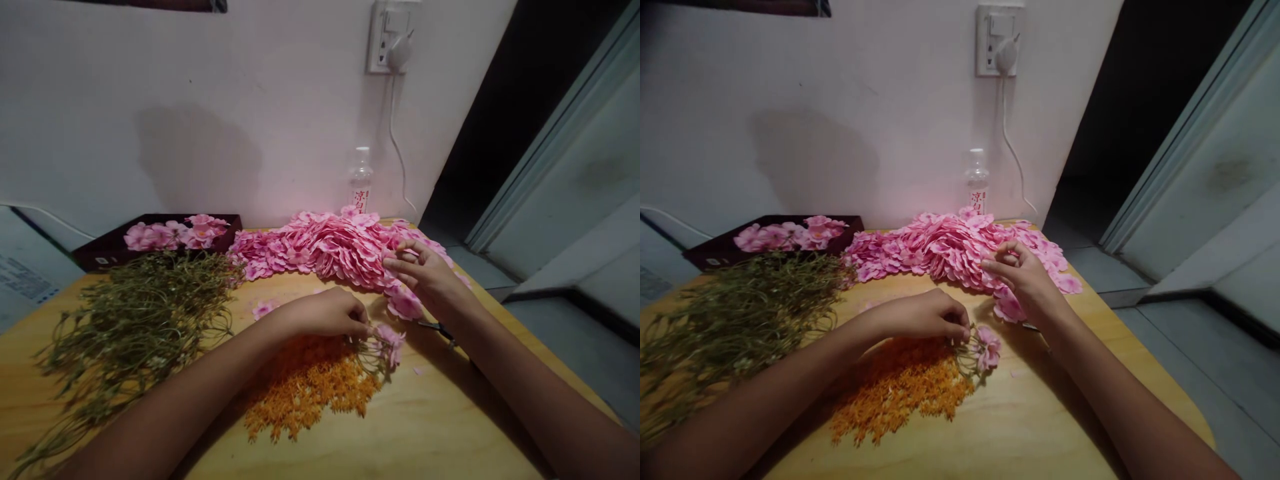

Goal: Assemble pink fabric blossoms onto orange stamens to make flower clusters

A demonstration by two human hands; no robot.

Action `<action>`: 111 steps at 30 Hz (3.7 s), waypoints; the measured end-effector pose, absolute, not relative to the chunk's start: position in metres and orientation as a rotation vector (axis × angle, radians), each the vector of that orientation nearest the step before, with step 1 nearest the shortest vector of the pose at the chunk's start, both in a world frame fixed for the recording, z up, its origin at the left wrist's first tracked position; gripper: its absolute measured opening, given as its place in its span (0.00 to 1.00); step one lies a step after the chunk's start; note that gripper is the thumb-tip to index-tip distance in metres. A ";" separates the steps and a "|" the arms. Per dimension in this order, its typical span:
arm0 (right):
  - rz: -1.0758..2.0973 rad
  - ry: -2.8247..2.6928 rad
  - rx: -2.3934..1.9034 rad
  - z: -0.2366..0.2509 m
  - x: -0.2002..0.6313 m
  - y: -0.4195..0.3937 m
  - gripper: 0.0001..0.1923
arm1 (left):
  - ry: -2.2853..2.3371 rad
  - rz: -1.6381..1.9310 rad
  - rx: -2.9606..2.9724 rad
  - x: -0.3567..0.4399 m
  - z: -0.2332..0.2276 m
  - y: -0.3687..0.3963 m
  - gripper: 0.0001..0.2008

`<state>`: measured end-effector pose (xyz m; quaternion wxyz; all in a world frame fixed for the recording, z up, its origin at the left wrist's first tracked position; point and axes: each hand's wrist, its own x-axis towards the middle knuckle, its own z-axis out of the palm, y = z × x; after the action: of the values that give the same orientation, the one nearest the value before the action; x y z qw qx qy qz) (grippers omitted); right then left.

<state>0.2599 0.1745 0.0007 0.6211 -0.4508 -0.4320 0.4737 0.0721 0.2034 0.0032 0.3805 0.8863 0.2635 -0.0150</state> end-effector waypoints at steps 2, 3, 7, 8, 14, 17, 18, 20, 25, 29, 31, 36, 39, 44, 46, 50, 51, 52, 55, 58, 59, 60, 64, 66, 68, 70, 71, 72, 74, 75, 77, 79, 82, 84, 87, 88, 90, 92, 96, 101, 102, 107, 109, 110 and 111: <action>1.097 -1.000 -1.038 0.001 0.259 0.174 0.20 | 0.687 -0.041 2.232 0.074 0.000 0.203 0.08; 1.102 -1.001 -1.039 0.002 0.259 0.174 0.20 | 0.682 -0.023 2.218 0.075 0.000 0.202 0.08; 1.102 -1.016 -1.046 0.007 0.260 0.170 0.20 | 0.686 0.236 2.148 0.077 0.004 0.204 0.08; 1.104 -1.030 -1.049 0.008 0.260 0.169 0.20 | 0.709 0.336 2.153 0.077 0.005 0.205 0.08; 1.099 -1.142 -1.019 0.011 0.255 0.163 0.19 | 0.773 0.788 2.104 0.076 0.009 0.212 0.07; 1.089 -1.164 -1.023 0.012 0.252 0.162 0.17 | 0.768 0.844 1.958 0.077 0.008 0.212 0.09; 1.086 -1.154 -1.027 0.012 0.252 0.162 0.17 | 0.758 0.858 1.911 0.077 0.008 0.212 0.09; 1.067 -1.128 -1.031 0.012 0.251 0.162 0.17 | 0.728 0.882 1.821 0.077 0.008 0.212 0.10; 0.977 -1.112 -0.994 0.013 0.250 0.161 0.17 | 0.692 0.869 1.604 0.079 0.009 0.211 0.09; 0.922 -1.093 -0.947 0.013 0.249 0.160 0.16 | 0.685 0.909 1.573 0.080 0.010 0.209 0.09; 0.917 -1.115 -0.936 0.013 0.249 0.160 0.15 | 0.690 0.930 1.608 0.080 0.010 0.209 0.09; 0.892 -1.183 -0.959 0.011 0.249 0.160 0.15 | 0.718 0.927 1.691 0.078 0.010 0.210 0.10; 0.850 -1.196 -0.969 0.011 0.248 0.160 0.15 | 0.751 0.966 1.787 0.076 0.010 0.211 0.10; 0.824 -1.209 -0.980 0.008 0.243 0.159 0.16 | 0.822 1.001 1.977 0.072 0.011 0.212 0.12; 0.809 -1.203 -0.971 0.006 0.240 0.159 0.16 | 0.823 0.986 1.994 0.072 0.010 0.212 0.12; 0.803 -1.185 -0.959 0.002 0.236 0.159 0.17 | 0.823 1.024 1.973 0.073 0.008 0.210 0.12; 0.807 -1.183 -0.963 0.001 0.235 0.159 0.17 | 0.829 1.037 1.969 0.073 0.008 0.210 0.11; 0.812 -1.182 -0.965 0.000 0.235 0.159 0.17 | 0.831 1.048 1.971 0.074 0.008 0.209 0.10; 0.840 -1.174 -0.970 -0.002 0.233 0.158 0.18 | 0.835 1.072 1.992 0.076 0.007 0.208 0.09; 0.868 -1.159 -0.989 -0.004 0.231 0.158 0.19 | 0.856 1.075 2.012 0.077 0.005 0.207 0.08; 0.870 -1.152 -0.994 -0.004 0.230 0.158 0.19 | 0.864 1.080 2.012 0.078 0.004 0.207 0.07; 0.870 -1.145 -0.995 -0.005 0.228 0.158 0.20 | 0.870 1.084 2.003 0.078 0.003 0.207 0.07; 0.880 -1.125 -0.999 -0.005 0.226 0.158 0.20 | 0.876 1.035 1.863 0.079 0.002 0.208 0.07; 0.887 -1.123 -1.001 -0.005 0.227 0.159 0.19 | 0.820 0.974 1.736 0.079 0.003 0.209 0.09; 0.916 -1.113 -0.994 -0.005 0.231 0.161 0.16 | 0.723 0.958 1.612 0.079 0.005 0.211 0.10; 0.998 -1.089 -0.984 -0.005 0.235 0.163 0.12 | 0.638 0.966 1.520 0.079 0.006 0.212 0.10; 1.060 -1.082 -0.981 -0.006 0.238 0.164 0.11 | 0.613 0.966 1.487 0.079 0.006 0.213 0.10; 1.129 -1.081 -0.984 -0.006 0.240 0.165 0.10 | 0.600 0.956 1.458 0.079 0.006 0.213 0.10; 1.253 -1.094 -1.015 -0.007 0.243 0.166 0.11 | 0.588 0.936 1.413 0.079 0.005 0.215 0.10; 1.293 -1.105 -1.039 -0.007 0.244 0.166 0.12 | 0.583 0.932 1.398 0.079 0.004 0.216 0.10; 1.317 -1.146 -1.076 -0.006 0.244 0.165 0.11 | 0.572 0.926 1.385 0.078 0.004 0.218 0.09; 1.277 -1.212 -1.076 -0.005 0.244 0.164 0.09 | 0.564 0.924 1.388 0.076 0.004 0.219 0.08; 1.178 -1.261 -1.086 -0.004 0.246 0.164 0.07 | 0.564 0.916 1.451 0.072 0.007 0.221 0.08; 1.092 -1.263 -1.114 -0.003 0.248 0.165 0.08 | 0.575 0.898 1.542 0.070 0.010 0.221 0.11; 0.952 -1.318 -1.119 -0.002 0.254 0.166 0.09 | 0.561 0.851 1.685 0.066 0.015 0.220 0.14; 0.910 -1.340 -1.111 -0.001 0.255 0.166 0.09 | 0.550 0.840 1.719 0.065 0.017 0.220 0.13; 0.840 -1.384 -1.098 0.002 0.257 0.164 0.09 | 0.537 0.843 1.773 0.064 0.021 0.219 0.11; 0.782 -1.432 -1.080 0.004 0.257 0.161 0.08 | 0.531 0.860 1.816 0.064 0.025 0.218 0.11; 0.696 -1.531 -1.041 0.007 0.254 0.157 0.06 | 0.528 0.813 1.926 0.064 0.029 0.217 0.07; 0.686 -1.460 -1.051 0.006 0.250 0.157 0.09 | 0.613 0.833 1.897 0.060 0.031 0.223 0.01; 0.663 -1.438 -1.068 0.004 0.249 0.158 0.10 | 0.650 0.877 1.862 0.057 0.033 0.225 0.02; 0.514 -1.534 -1.239 -0.001 0.248 0.162 0.12 | 0.838 1.270 1.613 0.037 0.047 0.241 0.05; 0.376 -1.606 -1.313 0.000 0.252 0.164 0.12 | 0.873 1.386 1.530 0.029 0.052 0.247 0.07; 0.301 -1.650 -1.363 0.002 0.256 0.165 0.13 | 0.863 1.425 1.485 0.025 0.054 0.250 0.08; 0.233 -1.708 -1.430 0.004 0.261 0.167 0.13 | 0.841 1.441 1.436 0.021 0.056 0.253 0.08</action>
<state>0.2609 0.1671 0.0040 0.4356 -0.5747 -0.6865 0.0938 0.0213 0.2531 0.0560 0.4530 0.5816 0.3405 0.5836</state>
